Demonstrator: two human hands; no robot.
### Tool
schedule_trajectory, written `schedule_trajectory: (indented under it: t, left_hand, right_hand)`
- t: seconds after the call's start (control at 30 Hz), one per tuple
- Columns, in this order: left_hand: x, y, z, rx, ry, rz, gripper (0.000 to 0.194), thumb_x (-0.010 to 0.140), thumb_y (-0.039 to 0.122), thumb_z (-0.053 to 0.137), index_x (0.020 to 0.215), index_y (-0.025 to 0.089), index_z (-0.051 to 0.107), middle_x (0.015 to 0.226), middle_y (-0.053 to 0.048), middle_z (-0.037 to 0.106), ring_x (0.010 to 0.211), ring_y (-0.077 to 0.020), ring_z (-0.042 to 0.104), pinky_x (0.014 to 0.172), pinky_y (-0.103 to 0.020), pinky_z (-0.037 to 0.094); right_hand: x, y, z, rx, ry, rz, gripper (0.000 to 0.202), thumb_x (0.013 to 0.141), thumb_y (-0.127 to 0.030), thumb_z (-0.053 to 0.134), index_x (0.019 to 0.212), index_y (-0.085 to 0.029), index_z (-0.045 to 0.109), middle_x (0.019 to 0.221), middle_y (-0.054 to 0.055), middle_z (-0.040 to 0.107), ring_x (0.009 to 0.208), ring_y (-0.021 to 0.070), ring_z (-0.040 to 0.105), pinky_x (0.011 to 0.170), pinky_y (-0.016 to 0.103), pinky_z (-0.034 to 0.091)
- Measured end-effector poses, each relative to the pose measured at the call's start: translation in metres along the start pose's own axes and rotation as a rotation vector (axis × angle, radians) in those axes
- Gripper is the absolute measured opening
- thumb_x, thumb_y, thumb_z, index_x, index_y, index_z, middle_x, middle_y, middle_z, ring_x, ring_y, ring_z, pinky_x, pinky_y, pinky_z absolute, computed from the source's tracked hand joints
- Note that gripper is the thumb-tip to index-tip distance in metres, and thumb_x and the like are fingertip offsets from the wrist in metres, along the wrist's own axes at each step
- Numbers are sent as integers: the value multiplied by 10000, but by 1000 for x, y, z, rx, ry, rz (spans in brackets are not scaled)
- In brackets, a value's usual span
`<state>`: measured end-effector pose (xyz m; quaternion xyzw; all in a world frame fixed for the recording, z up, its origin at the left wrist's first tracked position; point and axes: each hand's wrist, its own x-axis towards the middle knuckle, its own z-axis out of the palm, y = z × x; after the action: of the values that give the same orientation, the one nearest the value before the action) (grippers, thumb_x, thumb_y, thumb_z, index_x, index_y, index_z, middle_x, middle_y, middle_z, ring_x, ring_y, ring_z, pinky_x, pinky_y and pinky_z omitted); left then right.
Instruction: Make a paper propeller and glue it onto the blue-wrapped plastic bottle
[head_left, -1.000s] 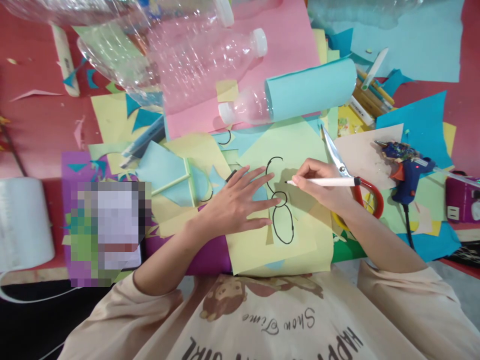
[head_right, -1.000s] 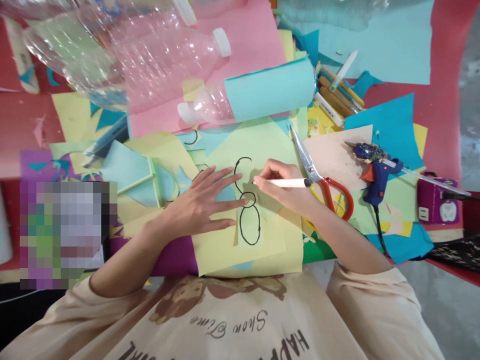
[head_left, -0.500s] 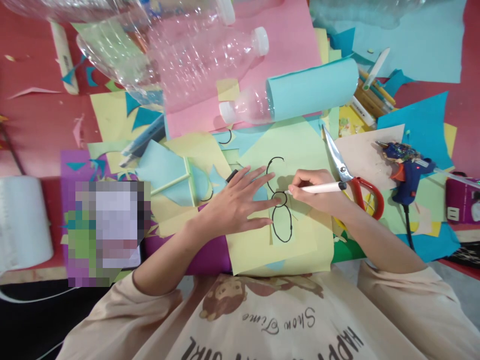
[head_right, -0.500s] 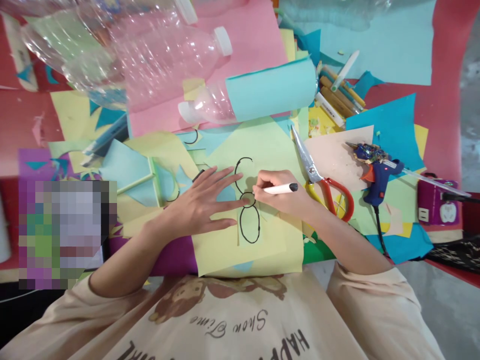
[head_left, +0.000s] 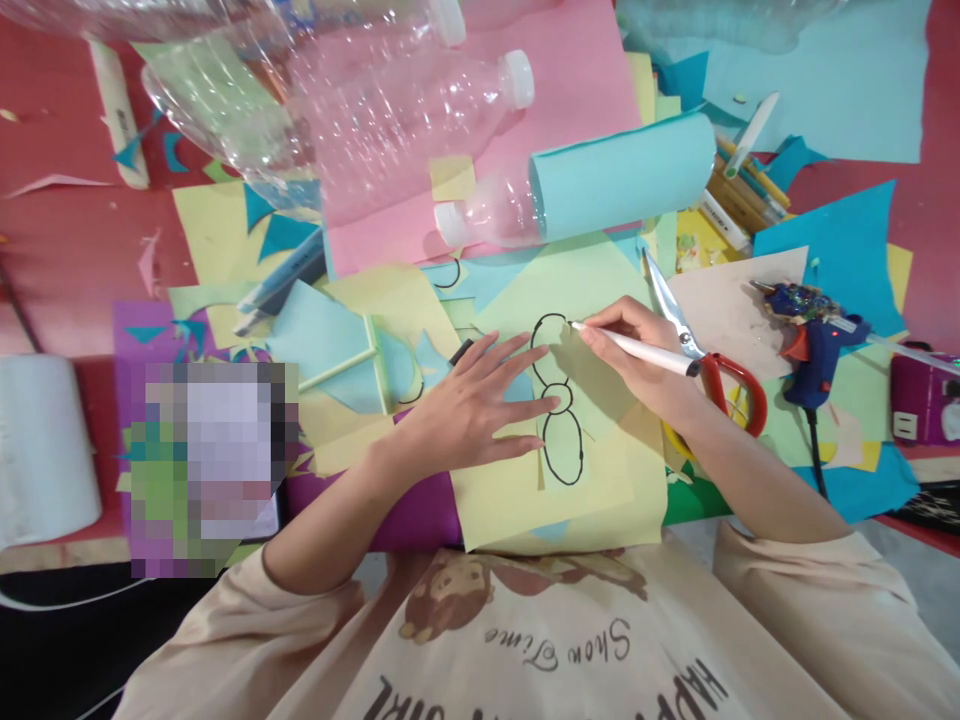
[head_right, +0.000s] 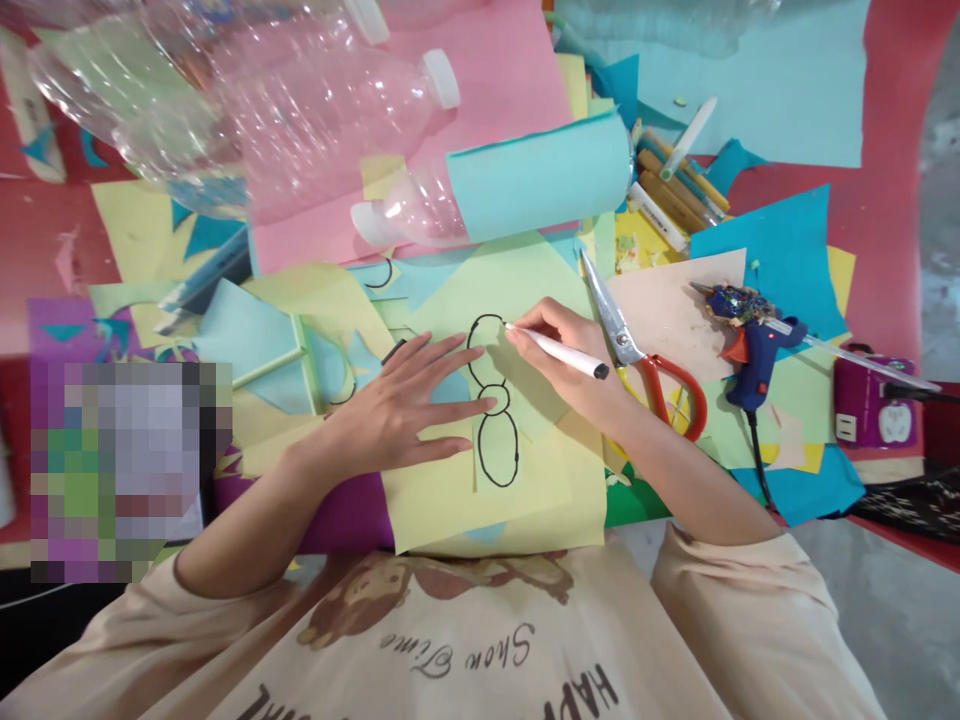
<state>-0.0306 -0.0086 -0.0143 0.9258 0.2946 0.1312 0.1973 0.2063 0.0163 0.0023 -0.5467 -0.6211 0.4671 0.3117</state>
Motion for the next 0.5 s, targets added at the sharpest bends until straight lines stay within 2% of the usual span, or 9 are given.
schedule_trajectory:
  t: [0.23,0.5]
  left_hand:
    - [0,0,0,-1,-11,-11,379,881,491,562,1229,353,620,1507,-97,406,1411,-337,347,1125,-584,294]
    - [0,0,0,13,1,2,374,886,481,557,1225,338,626,1481,-128,431,1391,-357,376,1105,-596,314]
  right_hand:
    - [6,-3,3,-28,12,12,231,833,-426,657,822,-204,592,742,-6,640,660,125,569,590,268,436]
    - [4,-2,2,-52,12,0,162,858,-355,640,820,-202,601,723,-11,636,643,116,561,572,255,423]
